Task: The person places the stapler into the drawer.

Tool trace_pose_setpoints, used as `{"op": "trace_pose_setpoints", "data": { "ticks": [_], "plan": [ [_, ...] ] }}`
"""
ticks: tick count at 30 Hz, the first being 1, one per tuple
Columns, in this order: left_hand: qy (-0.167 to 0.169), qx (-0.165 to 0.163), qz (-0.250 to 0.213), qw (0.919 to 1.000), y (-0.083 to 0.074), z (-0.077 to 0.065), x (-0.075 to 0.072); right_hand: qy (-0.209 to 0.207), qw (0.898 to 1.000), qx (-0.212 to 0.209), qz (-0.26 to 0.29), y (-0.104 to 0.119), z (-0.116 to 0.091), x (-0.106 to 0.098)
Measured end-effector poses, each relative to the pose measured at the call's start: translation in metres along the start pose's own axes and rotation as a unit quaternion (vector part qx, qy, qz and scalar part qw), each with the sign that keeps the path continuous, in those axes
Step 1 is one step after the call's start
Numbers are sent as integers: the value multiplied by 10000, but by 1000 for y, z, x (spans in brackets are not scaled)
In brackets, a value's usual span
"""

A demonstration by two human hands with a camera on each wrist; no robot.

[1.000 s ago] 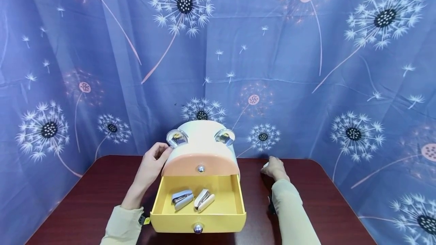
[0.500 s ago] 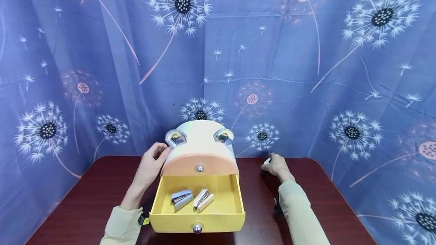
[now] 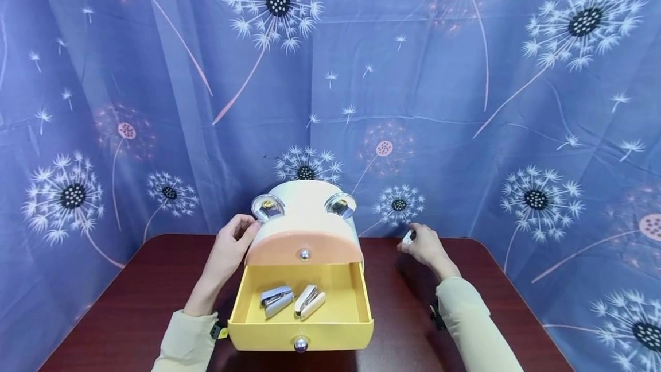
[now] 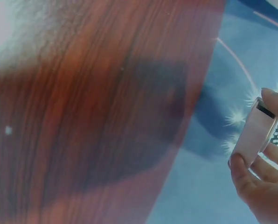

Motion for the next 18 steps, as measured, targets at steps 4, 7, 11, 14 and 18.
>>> {"op": "trace_pose_setpoints", "data": {
  "ticks": [4,7,11,14,18],
  "plan": [
    [69,-86,17,9999,-6,-1,-1,-254,9991,-340,-21,9,-6,-8],
    [55,-119,4,9999,8,2,1,-471,9972,-589,-4,18,-12,-14],
    [-7,-116,-42,9999,28,4,3,-730,9926,-967,7,34,-24,-22],
    [-28,-36,-132,9999,34,5,4,-883,9883,-1242,51,48,-34,-28],
    [-41,55,-268,9996,37,6,4,-1107,9803,-1628,135,67,-48,-36]
  ]
}}
Point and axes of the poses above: each hand's wrist, its own z-axis towards the middle knuckle, its own x-axis out of the palm, y = z × x, the point moved 2 cm from there along z, towards the middle knuckle, and after that the axes turned 4 degrees about x, right-handed, at the moved point
